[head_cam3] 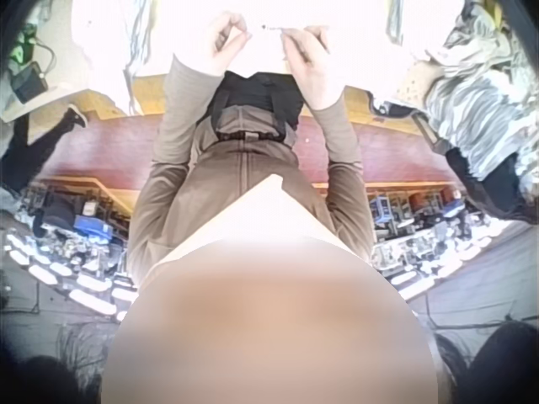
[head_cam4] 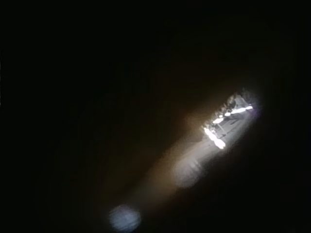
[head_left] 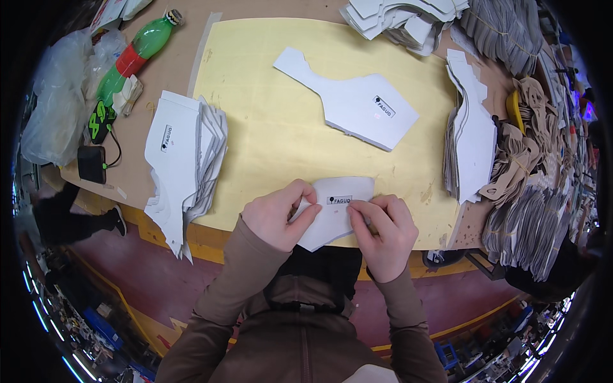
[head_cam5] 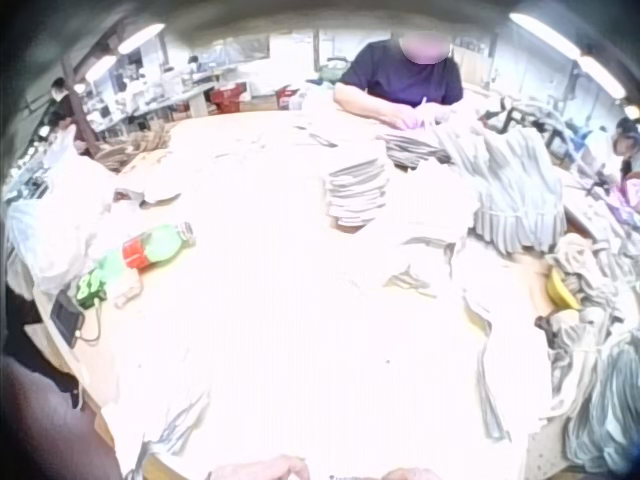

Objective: The person repeatedly picks up white paper cutouts, folds them in half, and places them into a growing stack on the table. The person handles the items one at a time and continues the same folding motion throughout the clip.

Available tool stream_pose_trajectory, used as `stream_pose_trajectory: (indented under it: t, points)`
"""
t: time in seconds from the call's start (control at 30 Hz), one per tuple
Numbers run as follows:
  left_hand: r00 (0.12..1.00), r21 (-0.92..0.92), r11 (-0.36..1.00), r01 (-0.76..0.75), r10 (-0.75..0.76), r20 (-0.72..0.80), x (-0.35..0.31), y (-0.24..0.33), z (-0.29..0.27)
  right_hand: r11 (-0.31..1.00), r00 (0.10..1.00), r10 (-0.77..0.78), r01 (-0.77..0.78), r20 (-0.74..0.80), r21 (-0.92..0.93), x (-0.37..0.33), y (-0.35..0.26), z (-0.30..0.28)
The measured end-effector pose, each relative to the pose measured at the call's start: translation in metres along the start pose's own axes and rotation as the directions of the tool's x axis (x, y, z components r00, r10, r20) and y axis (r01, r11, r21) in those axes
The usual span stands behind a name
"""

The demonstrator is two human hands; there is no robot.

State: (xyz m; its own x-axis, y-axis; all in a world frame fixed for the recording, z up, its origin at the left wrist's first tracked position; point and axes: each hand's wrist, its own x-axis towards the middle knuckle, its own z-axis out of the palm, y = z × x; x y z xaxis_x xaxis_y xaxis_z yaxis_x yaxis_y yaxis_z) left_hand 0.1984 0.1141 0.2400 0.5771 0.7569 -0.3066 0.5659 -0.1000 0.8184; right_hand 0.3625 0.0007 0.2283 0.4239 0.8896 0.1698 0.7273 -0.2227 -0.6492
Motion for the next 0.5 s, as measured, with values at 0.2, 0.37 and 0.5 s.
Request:
stream_pose_trajectory:
  t: [0.2,0.37,0.5]
  points:
    - [1.0,0.022,1.0,-0.009,0.009,-0.001,-0.0004,-0.0007,0.0006,1.0,1.0,-0.004,0.004,-0.009,-0.013,-0.0004,-0.0006,0.0008]
    - [1.0,0.028,1.0,-0.002,0.002,0.001,-0.0002,-0.0007,0.001,1.0,1.0,-0.004,0.004,-0.009,-0.016,-0.0002,-0.0006,0.0007]
    - [1.0,0.04,0.999,0.014,-0.014,0.004,-0.0001,0.0005,0.0007,1.0,1.0,0.002,-0.002,-0.005,-0.024,0.0004,-0.0013,0.0009]
